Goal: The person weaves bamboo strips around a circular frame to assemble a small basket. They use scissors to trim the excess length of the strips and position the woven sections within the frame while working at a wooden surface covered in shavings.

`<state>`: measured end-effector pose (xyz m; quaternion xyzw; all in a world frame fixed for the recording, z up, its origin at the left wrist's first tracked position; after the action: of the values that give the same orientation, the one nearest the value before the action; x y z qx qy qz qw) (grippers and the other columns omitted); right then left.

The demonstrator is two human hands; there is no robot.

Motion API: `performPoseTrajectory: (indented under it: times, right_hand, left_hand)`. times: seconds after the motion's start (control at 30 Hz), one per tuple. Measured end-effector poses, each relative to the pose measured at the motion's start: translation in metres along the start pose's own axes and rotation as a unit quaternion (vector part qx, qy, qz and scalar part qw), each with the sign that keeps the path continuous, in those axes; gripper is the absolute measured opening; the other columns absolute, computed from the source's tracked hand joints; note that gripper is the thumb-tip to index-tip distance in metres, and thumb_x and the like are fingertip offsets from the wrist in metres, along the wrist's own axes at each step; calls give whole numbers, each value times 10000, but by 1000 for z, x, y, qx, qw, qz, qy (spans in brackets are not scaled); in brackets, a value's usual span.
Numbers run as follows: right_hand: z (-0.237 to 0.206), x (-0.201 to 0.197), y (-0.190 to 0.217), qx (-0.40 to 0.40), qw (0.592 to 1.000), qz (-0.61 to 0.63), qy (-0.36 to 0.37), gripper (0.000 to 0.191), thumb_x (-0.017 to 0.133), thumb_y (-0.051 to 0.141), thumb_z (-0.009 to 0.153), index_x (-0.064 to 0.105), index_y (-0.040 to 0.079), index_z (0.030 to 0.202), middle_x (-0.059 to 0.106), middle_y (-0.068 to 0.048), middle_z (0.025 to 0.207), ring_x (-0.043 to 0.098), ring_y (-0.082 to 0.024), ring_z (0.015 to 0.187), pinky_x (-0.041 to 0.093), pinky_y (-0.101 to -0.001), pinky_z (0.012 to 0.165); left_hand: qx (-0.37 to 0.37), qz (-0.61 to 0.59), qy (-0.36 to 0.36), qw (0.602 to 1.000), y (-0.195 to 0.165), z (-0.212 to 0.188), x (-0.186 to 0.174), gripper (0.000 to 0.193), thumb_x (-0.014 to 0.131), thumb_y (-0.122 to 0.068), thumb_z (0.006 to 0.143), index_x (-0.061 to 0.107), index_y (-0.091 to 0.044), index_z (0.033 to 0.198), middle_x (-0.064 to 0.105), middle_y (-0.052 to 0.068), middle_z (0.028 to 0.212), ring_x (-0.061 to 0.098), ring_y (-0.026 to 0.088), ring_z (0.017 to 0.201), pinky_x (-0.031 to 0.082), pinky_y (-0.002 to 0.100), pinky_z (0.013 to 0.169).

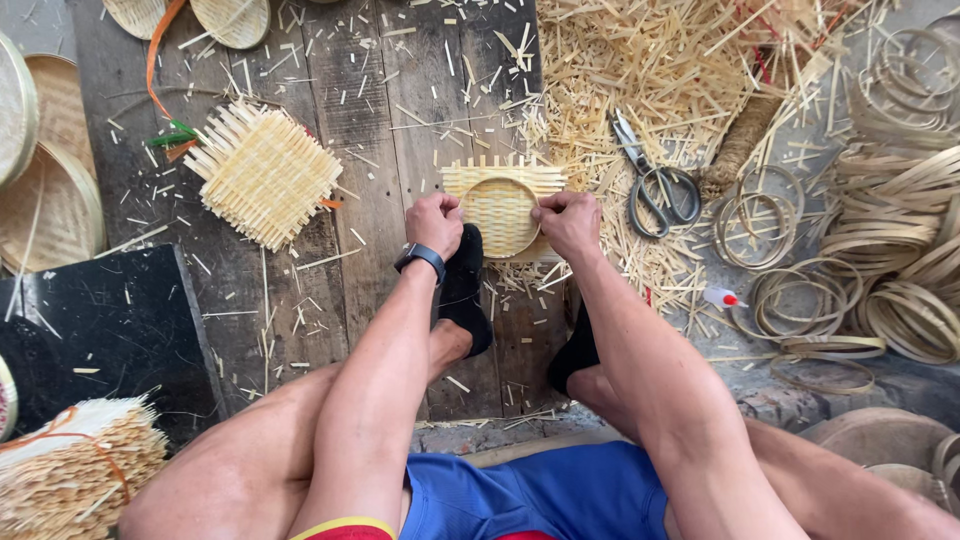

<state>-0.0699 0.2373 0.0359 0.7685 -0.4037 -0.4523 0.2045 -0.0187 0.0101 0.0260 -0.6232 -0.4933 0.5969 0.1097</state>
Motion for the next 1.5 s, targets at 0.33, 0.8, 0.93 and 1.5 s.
performPoseTrajectory:
  times: [0.33,0.8,0.93,1.5]
  right_hand:
    - [25,-4,10,5,999,-46,22,205,896,139,718,829,78,902,783,-129,837,731,-191,768,591,-336,798]
    - [-70,111,-33,184,931,316,13,397,671,345,994,652,-6,810,633,-67,684,504,-113,515,406,-291,455]
    - [-62,130,-50,82,948,304,-49,356,663,315,998,681,-14,864,628,-9,701,469,-67,605,407,-275,530]
    - [43,10,-4,90,978,185,-33,313,867,318,827,788,19,779,672,-28,642,510,-99,538,409,-292,501]
  left_hand:
    - [-45,-100,24,994,13,15,2,165,842,-53,729,811,-61,891,778,85,756,719,137,662,565,271,662]
    - [366,99,65,923,-35,47,26,224,752,-340,890,798,-199,1057,703,40,1159,561,284,1104,462,425,966]
    - [210,50,123,968,-31,54,42,244,689,-383,954,797,-213,1092,720,19,1076,600,242,1039,496,405,938]
    - [10,-189,206,960,-32,85,75,268,841,-303,841,812,-37,854,735,-1,713,589,53,633,483,244,583]
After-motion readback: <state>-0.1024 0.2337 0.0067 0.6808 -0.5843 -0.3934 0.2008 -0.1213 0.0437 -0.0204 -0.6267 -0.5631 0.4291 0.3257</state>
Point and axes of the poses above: each hand's wrist, its own z-axis towards the middle knuckle, its own x-axis out of the palm, y = z × x, the point moved 1 cm from there along z, towards the middle knuckle
